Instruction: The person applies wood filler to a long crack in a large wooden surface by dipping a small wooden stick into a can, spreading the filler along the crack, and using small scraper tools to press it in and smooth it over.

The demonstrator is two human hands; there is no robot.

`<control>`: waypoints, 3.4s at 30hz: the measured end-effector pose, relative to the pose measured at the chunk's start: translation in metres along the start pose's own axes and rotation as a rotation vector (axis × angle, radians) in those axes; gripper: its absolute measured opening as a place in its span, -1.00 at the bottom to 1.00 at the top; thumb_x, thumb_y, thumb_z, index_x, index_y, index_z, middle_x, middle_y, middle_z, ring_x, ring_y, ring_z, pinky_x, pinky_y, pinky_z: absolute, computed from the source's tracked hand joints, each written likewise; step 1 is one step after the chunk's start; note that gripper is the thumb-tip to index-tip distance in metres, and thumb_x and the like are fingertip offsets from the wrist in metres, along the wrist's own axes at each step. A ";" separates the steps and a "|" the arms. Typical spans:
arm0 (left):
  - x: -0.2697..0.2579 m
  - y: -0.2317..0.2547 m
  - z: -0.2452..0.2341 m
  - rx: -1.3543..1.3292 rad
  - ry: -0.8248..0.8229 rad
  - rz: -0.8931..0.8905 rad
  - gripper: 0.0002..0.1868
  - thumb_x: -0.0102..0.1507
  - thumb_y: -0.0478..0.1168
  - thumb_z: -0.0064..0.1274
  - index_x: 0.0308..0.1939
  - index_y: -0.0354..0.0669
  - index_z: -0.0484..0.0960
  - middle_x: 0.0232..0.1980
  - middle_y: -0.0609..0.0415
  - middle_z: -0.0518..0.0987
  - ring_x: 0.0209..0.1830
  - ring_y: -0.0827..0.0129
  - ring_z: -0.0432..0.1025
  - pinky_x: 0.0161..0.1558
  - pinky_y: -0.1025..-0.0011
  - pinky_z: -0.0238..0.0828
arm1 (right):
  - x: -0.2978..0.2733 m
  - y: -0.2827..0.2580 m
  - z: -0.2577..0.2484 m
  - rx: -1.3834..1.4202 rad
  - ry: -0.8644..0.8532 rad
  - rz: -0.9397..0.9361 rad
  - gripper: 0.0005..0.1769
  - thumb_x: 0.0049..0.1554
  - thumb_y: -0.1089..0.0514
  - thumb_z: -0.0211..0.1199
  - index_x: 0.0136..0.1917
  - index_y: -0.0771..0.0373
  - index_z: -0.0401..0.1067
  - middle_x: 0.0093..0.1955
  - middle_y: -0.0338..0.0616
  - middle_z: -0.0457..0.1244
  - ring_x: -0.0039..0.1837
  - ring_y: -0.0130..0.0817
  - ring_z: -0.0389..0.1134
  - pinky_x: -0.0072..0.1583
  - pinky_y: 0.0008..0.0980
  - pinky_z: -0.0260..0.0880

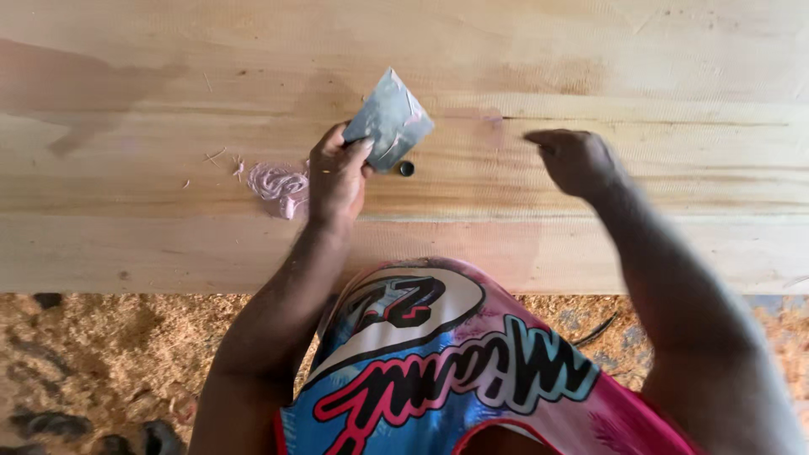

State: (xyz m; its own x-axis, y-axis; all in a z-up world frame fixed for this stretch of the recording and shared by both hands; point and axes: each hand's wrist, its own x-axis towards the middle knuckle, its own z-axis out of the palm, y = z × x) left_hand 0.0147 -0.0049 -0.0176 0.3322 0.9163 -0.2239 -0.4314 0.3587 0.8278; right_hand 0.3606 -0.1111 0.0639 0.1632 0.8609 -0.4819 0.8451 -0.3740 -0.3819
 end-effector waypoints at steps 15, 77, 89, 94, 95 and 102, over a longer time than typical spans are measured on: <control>-0.036 -0.019 0.101 0.335 -0.067 0.261 -0.57 0.49 -0.15 -0.07 0.40 -0.22 0.50 0.16 0.03 0.65 0.09 0.42 0.53 0.12 0.46 0.54 | -0.055 -0.066 0.073 2.142 0.031 0.214 -0.65 0.28 0.21 -0.01 0.27 0.43 0.30 0.19 0.13 0.35 0.21 0.03 0.44 0.18 0.19 0.54; -0.014 -0.011 0.045 -0.059 0.060 -0.145 -0.83 0.46 -0.35 0.00 0.09 -0.38 0.53 0.01 -0.12 0.63 -0.10 0.19 0.59 -0.04 0.11 0.69 | 0.028 0.017 0.064 -0.255 0.444 -0.278 -0.75 0.45 0.16 0.14 0.37 0.09 0.42 0.42 -0.06 0.32 0.49 -0.02 0.26 0.30 0.17 0.36; -0.018 -0.001 0.039 -0.094 -0.003 -0.110 -0.82 0.40 -0.36 0.03 0.07 -0.34 0.52 -0.07 -0.08 0.62 -0.21 0.24 0.56 -0.20 0.26 0.60 | 0.000 0.008 0.042 -0.238 0.169 -0.188 -0.40 0.22 0.42 -0.02 0.39 -0.06 0.49 0.38 -0.23 0.34 0.42 -0.21 0.30 0.32 0.03 0.35; -0.037 0.003 0.022 -0.142 0.044 -0.154 -0.81 0.35 -0.36 0.03 0.03 -0.34 0.51 -0.07 -0.03 0.63 -0.20 0.27 0.60 -0.21 0.29 0.65 | 0.034 0.014 0.014 -0.253 0.507 -0.379 -0.46 0.25 0.46 -0.01 0.34 0.07 0.54 0.32 -0.13 0.39 0.33 -0.17 0.41 0.27 -0.12 0.47; -0.038 0.002 0.020 -0.154 0.037 -0.136 -0.80 0.34 -0.37 0.03 0.03 -0.36 0.52 -0.08 -0.05 0.64 -0.21 0.26 0.60 -0.21 0.29 0.65 | 0.038 0.013 0.016 -0.314 0.581 -0.447 -0.42 0.18 0.49 0.01 0.34 0.10 0.56 0.31 -0.10 0.40 0.32 -0.12 0.41 0.27 -0.09 0.47; -0.044 -0.001 0.005 -0.167 0.040 -0.048 -0.82 0.40 -0.40 0.06 0.06 -0.43 0.54 -0.07 -0.10 0.63 -0.24 0.19 0.56 -0.24 0.35 0.45 | 0.005 -0.021 0.047 -0.159 0.276 -0.206 -0.55 0.22 0.37 0.01 0.23 0.03 0.55 0.24 -0.17 0.39 0.18 -0.10 0.43 0.07 -0.09 0.48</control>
State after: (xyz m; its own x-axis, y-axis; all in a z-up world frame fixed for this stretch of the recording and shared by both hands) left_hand 0.0048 -0.0463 -0.0059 0.3236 0.9026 -0.2839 -0.5505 0.4236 0.7193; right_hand 0.3197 -0.1153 0.0322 0.0938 0.9812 -0.1689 0.9395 -0.1434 -0.3112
